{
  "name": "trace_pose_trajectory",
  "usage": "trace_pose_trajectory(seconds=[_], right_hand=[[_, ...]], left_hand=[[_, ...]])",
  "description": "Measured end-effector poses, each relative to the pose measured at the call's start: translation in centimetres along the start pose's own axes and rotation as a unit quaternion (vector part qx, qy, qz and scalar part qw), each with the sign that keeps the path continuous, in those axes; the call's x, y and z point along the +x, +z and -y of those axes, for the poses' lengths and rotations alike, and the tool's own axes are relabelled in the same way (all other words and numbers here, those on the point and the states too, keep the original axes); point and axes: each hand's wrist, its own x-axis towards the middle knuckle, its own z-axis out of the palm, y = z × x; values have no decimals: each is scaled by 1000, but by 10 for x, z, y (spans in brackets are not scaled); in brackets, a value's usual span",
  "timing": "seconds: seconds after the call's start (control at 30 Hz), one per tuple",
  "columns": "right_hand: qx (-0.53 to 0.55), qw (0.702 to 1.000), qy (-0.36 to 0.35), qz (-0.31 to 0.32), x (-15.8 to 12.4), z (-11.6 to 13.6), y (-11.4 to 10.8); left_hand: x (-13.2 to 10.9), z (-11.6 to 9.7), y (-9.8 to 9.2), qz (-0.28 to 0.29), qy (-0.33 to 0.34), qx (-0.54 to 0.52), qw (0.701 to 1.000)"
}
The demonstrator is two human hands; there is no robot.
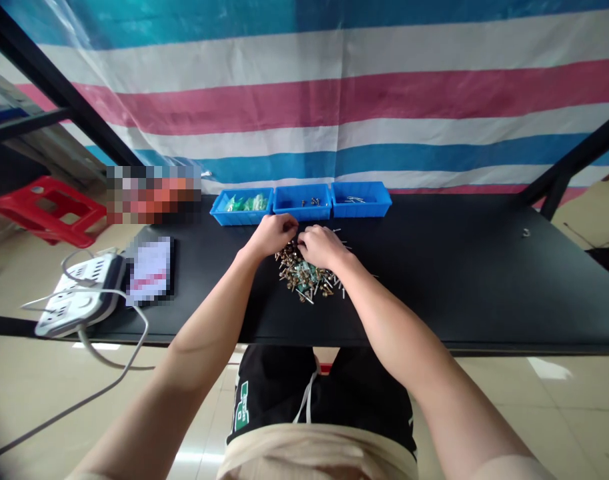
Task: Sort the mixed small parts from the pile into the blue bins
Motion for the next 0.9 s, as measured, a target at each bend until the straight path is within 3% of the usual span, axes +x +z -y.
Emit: trace_pose_trajectory(seconds=[0.23, 0.4, 0.57, 0.77, 0.9], right_hand=[[46, 999, 10, -22, 0, -2, 1], [156, 981, 37, -111, 4, -9, 4], [336, 915, 99, -200, 9, -16, 14], [496, 838, 106, -199, 12, -20, 20], [557, 803, 109, -184, 13, -21, 20]], left_hand=[[1, -1, -1, -3, 12, 8, 1000], [1, -5, -5, -9, 35, -25, 999], [-1, -10, -6, 2, 54, -70, 996], [-3, -12, -5, -6, 70, -110, 991], [-2, -13, -6, -15, 98, -115, 988]])
